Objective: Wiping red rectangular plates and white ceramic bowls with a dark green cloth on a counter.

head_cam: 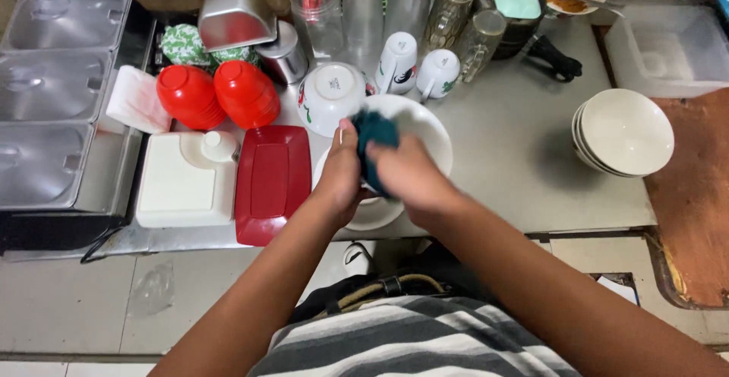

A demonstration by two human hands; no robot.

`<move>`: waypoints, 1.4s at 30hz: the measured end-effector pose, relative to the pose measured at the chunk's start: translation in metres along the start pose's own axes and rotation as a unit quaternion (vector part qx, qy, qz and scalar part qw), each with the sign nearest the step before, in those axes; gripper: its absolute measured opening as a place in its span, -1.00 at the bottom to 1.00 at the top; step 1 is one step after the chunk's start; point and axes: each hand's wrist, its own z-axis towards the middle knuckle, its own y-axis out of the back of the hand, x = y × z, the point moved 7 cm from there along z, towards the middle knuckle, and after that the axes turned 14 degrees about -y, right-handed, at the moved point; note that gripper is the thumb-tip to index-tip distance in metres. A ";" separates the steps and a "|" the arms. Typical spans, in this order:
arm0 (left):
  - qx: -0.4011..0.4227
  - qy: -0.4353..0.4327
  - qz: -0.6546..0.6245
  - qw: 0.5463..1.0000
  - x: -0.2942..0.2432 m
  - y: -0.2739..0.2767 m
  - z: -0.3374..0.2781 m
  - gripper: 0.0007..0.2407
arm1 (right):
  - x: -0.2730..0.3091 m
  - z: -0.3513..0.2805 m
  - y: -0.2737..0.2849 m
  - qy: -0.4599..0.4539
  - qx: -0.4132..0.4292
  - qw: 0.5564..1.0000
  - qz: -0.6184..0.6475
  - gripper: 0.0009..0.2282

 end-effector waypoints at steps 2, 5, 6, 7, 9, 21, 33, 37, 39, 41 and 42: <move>-0.004 0.011 -0.006 1.000 0.001 -0.001 -0.003 -0.49 | 0.004 0.000 -0.004 0.030 0.002 0.999 0.033 -0.72; -0.005 0.010 -0.008 1.000 0.003 0.008 0.002 -0.49 | 0.014 0.003 0.001 0.092 -0.002 0.991 0.093 -0.63; -0.003 0.003 0.001 1.000 0.004 0.012 0.006 -0.49 | 0.017 0.003 0.005 0.122 -0.006 0.985 0.126 -0.59; -0.001 0.003 0.001 1.000 -0.002 0.017 0.004 -0.49 | 0.010 0.004 0.013 0.121 -0.008 0.985 0.126 -0.59; 0.002 0.016 0.041 0.999 -0.009 0.031 -0.005 -0.46 | 0.004 -0.003 0.014 0.187 0.027 0.982 -0.013 -0.51; 0.050 -0.066 0.121 0.989 0.034 0.013 0.005 -0.45 | 0.005 -0.009 0.004 0.008 0.154 0.977 -0.150 -0.77; -0.002 -0.087 0.126 0.988 -0.003 0.012 0.000 -0.46 | -0.018 0.027 0.006 0.056 -0.103 0.900 0.421 -0.51; 0.012 -0.049 0.051 0.997 -0.020 0.018 -0.007 -0.48 | 0.016 -0.011 0.023 0.215 -0.052 0.952 0.213 -0.27; 0.020 -0.062 0.026 0.998 -0.017 0.019 -0.006 -0.48 | 0.015 -0.018 0.025 0.208 0.029 0.973 0.090 -0.20; 0.012 -0.090 0.003 0.996 0.010 0.038 0.011 -0.47 | 0.031 -0.034 0.032 0.173 0.084 0.981 0.016 -0.15; 0.009 -0.118 -0.018 0.993 0.021 0.046 0.021 -0.45 | 0.034 -0.043 0.032 0.134 0.132 0.981 -0.054 -0.10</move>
